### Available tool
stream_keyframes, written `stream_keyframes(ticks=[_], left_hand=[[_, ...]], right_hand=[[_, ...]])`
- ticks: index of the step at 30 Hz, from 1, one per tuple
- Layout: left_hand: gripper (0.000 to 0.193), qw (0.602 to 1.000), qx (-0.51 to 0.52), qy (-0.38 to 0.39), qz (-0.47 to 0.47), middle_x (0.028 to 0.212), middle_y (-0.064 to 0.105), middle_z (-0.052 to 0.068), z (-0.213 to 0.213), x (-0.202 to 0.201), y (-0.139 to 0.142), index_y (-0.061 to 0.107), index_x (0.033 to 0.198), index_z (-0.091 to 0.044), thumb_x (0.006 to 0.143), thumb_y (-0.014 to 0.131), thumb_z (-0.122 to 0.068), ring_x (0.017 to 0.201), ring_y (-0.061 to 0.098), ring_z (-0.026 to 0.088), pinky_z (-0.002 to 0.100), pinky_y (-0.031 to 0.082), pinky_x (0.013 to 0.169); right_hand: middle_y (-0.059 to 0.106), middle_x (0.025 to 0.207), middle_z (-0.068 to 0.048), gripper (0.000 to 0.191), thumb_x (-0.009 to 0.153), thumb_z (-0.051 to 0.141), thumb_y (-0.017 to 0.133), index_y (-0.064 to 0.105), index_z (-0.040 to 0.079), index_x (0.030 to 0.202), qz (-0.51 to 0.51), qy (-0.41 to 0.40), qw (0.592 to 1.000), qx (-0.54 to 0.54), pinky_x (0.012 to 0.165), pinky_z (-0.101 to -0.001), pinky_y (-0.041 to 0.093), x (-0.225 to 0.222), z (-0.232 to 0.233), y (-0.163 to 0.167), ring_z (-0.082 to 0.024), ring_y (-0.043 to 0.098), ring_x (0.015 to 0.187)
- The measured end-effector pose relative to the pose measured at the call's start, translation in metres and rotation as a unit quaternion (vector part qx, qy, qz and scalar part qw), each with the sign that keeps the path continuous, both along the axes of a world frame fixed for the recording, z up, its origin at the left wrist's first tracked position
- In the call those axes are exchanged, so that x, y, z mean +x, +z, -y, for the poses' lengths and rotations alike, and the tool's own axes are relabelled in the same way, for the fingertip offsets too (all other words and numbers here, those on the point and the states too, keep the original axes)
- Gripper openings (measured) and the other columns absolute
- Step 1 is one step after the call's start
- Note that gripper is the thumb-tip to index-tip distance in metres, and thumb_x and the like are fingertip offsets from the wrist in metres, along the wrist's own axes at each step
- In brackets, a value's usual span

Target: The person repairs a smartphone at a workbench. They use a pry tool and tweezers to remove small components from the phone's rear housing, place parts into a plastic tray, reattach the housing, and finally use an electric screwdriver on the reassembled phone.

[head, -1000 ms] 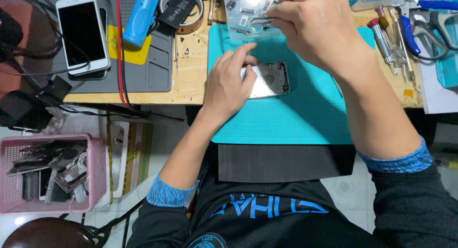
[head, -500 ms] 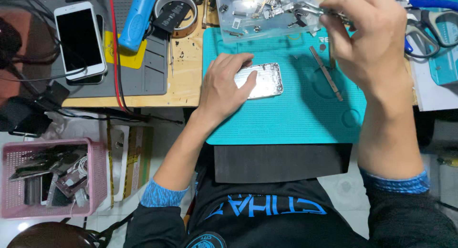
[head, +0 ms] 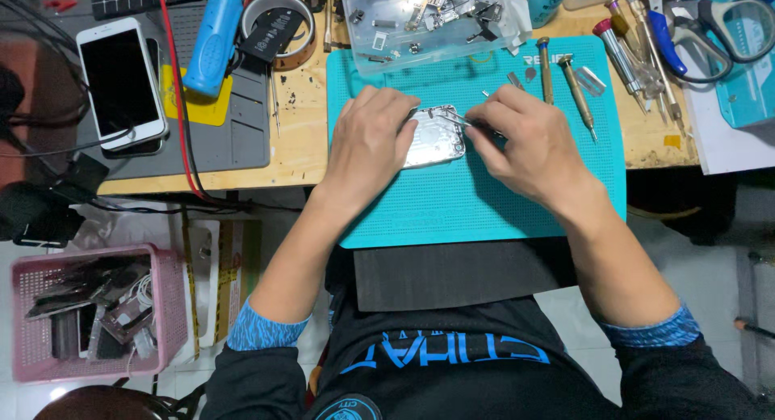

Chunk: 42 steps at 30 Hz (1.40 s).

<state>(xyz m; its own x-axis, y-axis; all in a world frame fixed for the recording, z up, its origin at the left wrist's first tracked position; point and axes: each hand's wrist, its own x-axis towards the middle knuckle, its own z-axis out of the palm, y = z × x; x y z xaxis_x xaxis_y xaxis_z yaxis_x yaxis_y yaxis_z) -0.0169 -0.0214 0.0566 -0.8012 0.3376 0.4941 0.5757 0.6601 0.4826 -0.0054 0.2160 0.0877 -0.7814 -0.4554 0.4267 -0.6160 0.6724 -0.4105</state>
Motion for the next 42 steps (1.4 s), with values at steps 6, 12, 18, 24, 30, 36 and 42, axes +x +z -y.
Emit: stream_keyframes(ticks=[6,12,18,24,30,36,42], left_hand=[[0.018,1.0,-0.003,0.005,-0.008,0.099,0.065,0.008,-0.003,-0.002,-0.002,0.072,0.105,-0.004,0.088,0.075,-0.008,0.098,0.061,0.03,0.043,0.048,0.083],[0.013,1.0,0.002,0.006,-0.016,0.095,0.062,0.007,-0.009,-0.005,-0.006,0.073,0.102,-0.006,0.088,0.074,-0.006,0.096,0.061,0.029,0.043,0.047,0.081],[0.013,1.0,0.009,0.012,-0.023,0.095,0.062,0.007,-0.008,-0.006,-0.011,0.074,0.101,-0.007,0.088,0.071,-0.003,0.095,0.06,0.029,0.043,0.047,0.081],[0.017,1.0,0.011,0.007,-0.02,0.094,0.061,0.007,-0.006,-0.007,-0.012,0.074,0.101,-0.008,0.088,0.066,0.0,0.095,0.059,0.029,0.043,0.046,0.081],[0.02,1.0,-0.003,0.014,-0.01,0.094,0.061,0.007,-0.002,-0.002,-0.007,0.073,0.1,-0.009,0.088,0.062,0.003,0.094,0.059,0.029,0.043,0.045,0.08],[0.018,0.999,-0.013,0.03,-0.006,0.095,0.06,0.009,0.012,0.006,-0.003,0.072,0.1,-0.007,0.088,0.064,0.002,0.095,0.058,0.031,0.044,0.045,0.082],[0.017,0.998,-0.007,0.055,0.0,0.096,0.06,0.01,0.016,0.005,-0.005,0.072,0.102,-0.007,0.091,0.063,0.002,0.095,0.058,0.031,0.044,0.047,0.086]], right_hand=[[0.062,0.087,-0.011,0.01,0.09,0.009,0.078,0.073,0.004,0.098,-0.007,-0.014,1.0,0.012,0.068,-0.0411,0.053,0.001,0.01,-0.003,-0.031,0.065,0.078],[0.062,0.087,-0.011,0.011,0.089,0.007,0.079,0.073,0.003,0.097,-0.026,-0.015,0.999,0.028,0.067,-0.0407,0.053,0.002,0.014,-0.001,-0.031,0.066,0.077],[0.065,0.093,-0.01,0.01,0.093,0.005,0.078,0.073,0.002,0.102,-0.023,-0.021,0.999,-0.012,0.069,-0.0377,0.053,0.003,0.001,0.004,-0.028,0.067,0.08],[0.065,0.091,-0.01,0.009,0.094,0.006,0.079,0.074,0.003,0.101,-0.025,-0.077,0.997,0.012,0.068,-0.0376,0.051,-0.003,-0.013,0.006,-0.027,0.066,0.077],[0.065,0.091,-0.009,0.008,0.094,0.006,0.079,0.075,0.004,0.1,-0.03,-0.079,0.996,0.026,0.069,-0.0377,0.052,-0.011,-0.013,0.002,-0.027,0.067,0.079],[0.065,0.091,-0.01,0.008,0.095,0.007,0.079,0.075,0.004,0.101,-0.032,-0.087,0.995,0.031,0.07,-0.0386,0.051,-0.015,-0.012,-0.001,-0.028,0.067,0.079],[0.066,0.092,-0.009,0.007,0.095,0.009,0.079,0.076,0.005,0.1,-0.032,-0.078,0.995,0.049,0.071,-0.0388,0.052,-0.019,-0.006,-0.001,-0.028,0.067,0.081]])
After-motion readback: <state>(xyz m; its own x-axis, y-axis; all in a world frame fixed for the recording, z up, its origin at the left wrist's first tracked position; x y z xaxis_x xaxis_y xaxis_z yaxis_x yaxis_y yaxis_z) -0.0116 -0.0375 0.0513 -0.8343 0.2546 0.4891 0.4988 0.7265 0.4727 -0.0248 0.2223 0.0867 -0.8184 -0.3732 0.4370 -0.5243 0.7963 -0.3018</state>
